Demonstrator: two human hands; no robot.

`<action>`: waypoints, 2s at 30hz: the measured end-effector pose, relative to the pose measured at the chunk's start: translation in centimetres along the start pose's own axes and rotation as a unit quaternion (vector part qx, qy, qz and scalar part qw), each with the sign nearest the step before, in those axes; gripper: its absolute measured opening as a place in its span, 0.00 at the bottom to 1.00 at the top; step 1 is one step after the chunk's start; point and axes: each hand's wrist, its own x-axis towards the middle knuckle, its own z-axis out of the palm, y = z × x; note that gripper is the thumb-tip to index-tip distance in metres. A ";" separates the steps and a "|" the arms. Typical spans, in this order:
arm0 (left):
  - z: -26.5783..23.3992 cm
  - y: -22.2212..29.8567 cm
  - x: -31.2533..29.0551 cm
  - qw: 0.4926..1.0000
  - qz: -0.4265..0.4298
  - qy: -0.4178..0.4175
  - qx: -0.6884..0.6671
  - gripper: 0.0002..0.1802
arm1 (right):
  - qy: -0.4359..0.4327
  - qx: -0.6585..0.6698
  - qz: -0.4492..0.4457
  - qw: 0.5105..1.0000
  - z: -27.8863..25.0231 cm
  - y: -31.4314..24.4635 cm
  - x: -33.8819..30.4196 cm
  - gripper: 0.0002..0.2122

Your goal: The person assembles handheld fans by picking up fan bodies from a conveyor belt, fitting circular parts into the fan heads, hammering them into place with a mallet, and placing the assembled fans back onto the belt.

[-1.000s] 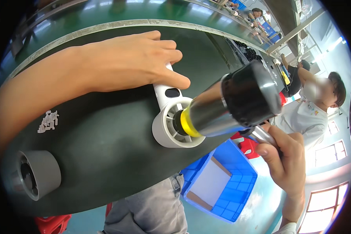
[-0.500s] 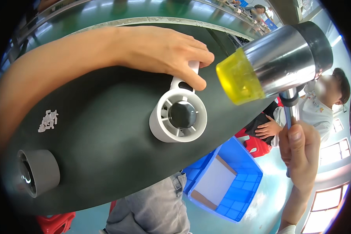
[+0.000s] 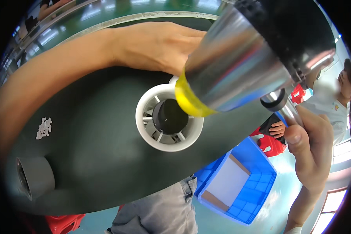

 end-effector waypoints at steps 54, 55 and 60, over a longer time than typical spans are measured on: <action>-10.5 20.4 8.5 0.766 -0.382 -0.461 0.234 0.31 | 0.048 -0.036 0.122 0.991 -0.9 -2.8 -4.1 0.32; -10.6 20.3 8.4 0.765 -0.373 -0.472 0.230 0.31 | 0.067 0.026 0.148 0.986 -0.6 -3.1 -4.2 0.30; -10.3 20.4 8.5 0.764 -0.415 -0.449 0.208 0.28 | -0.100 -0.071 0.144 0.982 -1.6 -4.8 -3.0 0.25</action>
